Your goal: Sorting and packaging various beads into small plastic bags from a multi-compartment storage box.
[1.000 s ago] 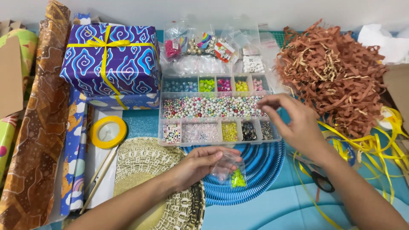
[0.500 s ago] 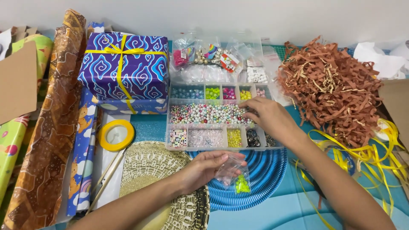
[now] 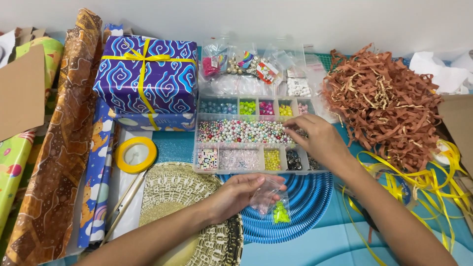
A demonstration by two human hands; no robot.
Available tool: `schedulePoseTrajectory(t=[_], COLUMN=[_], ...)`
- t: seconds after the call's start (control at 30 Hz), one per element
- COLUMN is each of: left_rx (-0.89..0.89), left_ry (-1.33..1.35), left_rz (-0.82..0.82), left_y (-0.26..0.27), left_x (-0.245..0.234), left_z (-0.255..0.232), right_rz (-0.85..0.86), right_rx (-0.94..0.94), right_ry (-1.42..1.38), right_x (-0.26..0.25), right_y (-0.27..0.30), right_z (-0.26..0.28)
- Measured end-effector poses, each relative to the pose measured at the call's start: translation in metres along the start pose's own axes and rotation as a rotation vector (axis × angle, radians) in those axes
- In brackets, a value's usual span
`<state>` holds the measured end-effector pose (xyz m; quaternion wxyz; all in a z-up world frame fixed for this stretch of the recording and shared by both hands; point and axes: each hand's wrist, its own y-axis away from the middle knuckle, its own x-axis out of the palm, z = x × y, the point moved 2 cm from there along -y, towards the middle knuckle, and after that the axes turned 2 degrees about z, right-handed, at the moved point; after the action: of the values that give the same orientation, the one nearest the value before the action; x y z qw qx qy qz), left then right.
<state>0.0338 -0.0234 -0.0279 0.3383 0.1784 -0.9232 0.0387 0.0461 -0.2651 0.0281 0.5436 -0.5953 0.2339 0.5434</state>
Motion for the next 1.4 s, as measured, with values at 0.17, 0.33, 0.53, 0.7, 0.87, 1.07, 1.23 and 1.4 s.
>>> schedulePoseTrajectory(t=[0.17,0.33,0.53,0.7,0.87,1.07,1.23,1.4], left_rx=[0.004,0.030,0.023,-0.008,-0.008,0.022,0.004,-0.003], left_ry=[-0.027,-0.028,-0.033,-0.077,-0.065,-0.062,-0.049,-0.012], left_rz=[-0.012,0.009,-0.008,-0.046,-0.041,-0.010,-0.038,-0.056], left_y=[-0.001,-0.002,-0.003,-0.003,-0.004,-0.003,-0.003,-0.003], left_x=[-0.001,-0.005,-0.004,-0.005,-0.008,-0.006,-0.006,-0.005], left_z=[0.001,0.006,0.007,0.008,0.012,0.009,0.011,0.011], right_rz=[-0.117,-0.039,-0.015,-0.010,0.007,-0.020,-0.032,0.032], right_rx=[0.012,0.104,0.040,0.012,0.010,0.040,0.112,0.138], right_ry=[-0.210,-0.399,-0.433,-0.465,-0.489,-0.499,-0.438,-0.460], right_x=[-0.031,-0.032,-0.021,-0.021,-0.022,-0.021,-0.019,-0.017], right_y=[0.027,0.051,0.057,0.055,0.055,0.056,0.058,0.059], right_z=[0.046,0.064,0.065,0.073,0.075,0.077,0.077,0.075])
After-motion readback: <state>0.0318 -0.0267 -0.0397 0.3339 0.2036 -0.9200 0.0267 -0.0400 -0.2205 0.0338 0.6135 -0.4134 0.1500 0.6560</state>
